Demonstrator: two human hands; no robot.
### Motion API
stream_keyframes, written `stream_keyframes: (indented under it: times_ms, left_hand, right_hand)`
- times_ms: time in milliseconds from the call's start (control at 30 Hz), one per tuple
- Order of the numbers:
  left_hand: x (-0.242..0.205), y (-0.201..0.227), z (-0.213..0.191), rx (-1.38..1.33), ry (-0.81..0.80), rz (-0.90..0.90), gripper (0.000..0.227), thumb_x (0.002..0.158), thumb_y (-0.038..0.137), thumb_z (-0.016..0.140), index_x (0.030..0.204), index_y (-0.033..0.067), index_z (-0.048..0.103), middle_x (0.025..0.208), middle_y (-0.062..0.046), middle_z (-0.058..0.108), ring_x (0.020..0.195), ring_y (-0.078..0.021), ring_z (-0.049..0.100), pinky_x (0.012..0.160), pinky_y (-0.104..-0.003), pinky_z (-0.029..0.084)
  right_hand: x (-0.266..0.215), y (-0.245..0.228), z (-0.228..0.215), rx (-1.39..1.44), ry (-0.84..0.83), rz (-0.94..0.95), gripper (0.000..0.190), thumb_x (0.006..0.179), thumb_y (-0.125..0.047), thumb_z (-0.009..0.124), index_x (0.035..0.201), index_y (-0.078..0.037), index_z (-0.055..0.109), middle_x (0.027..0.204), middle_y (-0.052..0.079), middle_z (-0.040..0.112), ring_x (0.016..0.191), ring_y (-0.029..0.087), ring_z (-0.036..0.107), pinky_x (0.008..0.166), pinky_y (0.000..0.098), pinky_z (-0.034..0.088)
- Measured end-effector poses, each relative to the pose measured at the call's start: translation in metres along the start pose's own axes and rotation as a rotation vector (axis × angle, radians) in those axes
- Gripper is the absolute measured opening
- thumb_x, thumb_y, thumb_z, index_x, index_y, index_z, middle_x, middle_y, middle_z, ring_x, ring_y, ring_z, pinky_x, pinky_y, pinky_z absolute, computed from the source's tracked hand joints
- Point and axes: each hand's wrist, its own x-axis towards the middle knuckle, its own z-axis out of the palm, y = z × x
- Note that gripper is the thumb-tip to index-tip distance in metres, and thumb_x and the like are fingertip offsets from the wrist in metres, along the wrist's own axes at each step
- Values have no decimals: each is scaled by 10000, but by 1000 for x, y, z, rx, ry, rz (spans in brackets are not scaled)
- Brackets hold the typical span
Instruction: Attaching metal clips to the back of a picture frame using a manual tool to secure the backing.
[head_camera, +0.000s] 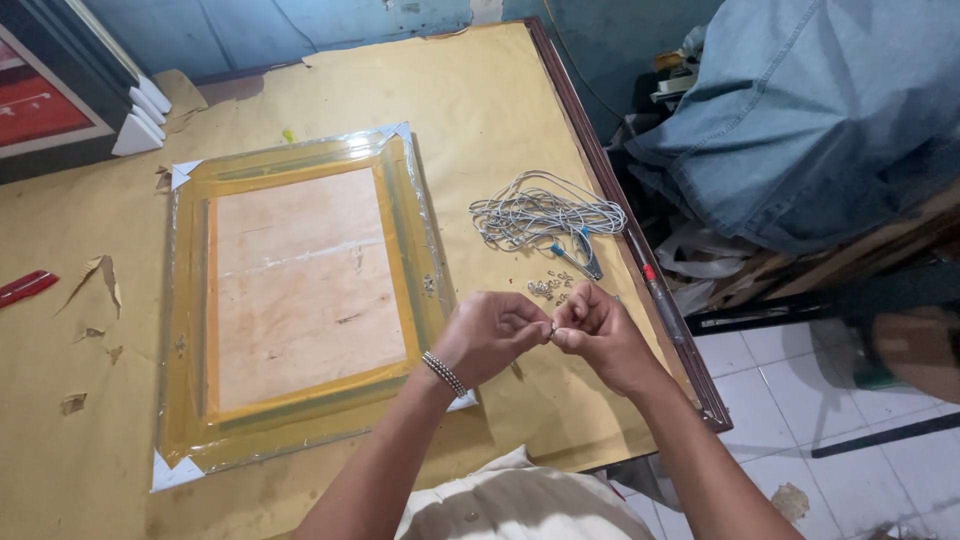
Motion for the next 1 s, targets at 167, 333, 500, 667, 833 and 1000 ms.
stream_keyframes:
  times_ms: [167,333,500,667,833,1000]
  left_hand:
    - [-11,19,-3,-147,-27,-59,222,651,201,695,845,95,674,696,22,668,638,-18,583,628,-150,473]
    - [-11,22,-4,-85,-3,-45,233,623,217,718,822,102,682,694,6,678,640,-35,602,621,-164,478]
    - [-2,8,-4,-2,67,1,167,626,235,694,771,154,691,607,62,650,623,-26,586,629,-175,470]
    - [1,4,-1,156,111,49,99,670,285,661,743,220,677,591,94,643,666,-47,617,662,-213,479]
    - [-1,9,-1,329,178,61,76,702,334,636,737,274,667,606,125,646,733,-79,648,696,-243,490]
    - [2,4,0,146,87,57,94,733,224,584,782,206,662,638,78,659,687,-70,617,665,-239,471]
  right_hand:
    - [1,8,-8,47,23,-23,368,689,83,628,789,-109,331,690,97,581,536,77,521,454,162,396]
    - [0,4,-3,61,31,-26,379,694,75,627,785,-120,314,700,91,579,538,54,487,450,164,391]
    - [0,2,1,59,49,-53,395,681,72,636,764,-137,311,707,94,577,535,42,433,461,162,365]
    - [-1,1,5,19,83,-67,387,683,78,641,761,-125,321,701,98,575,535,49,451,470,166,377]
    - [-3,-4,6,-80,114,-58,327,704,52,649,788,-105,375,724,85,595,571,47,504,501,167,406]
    - [-7,-7,8,-1,155,70,258,754,-21,630,844,-101,401,741,56,590,587,57,523,548,185,472]
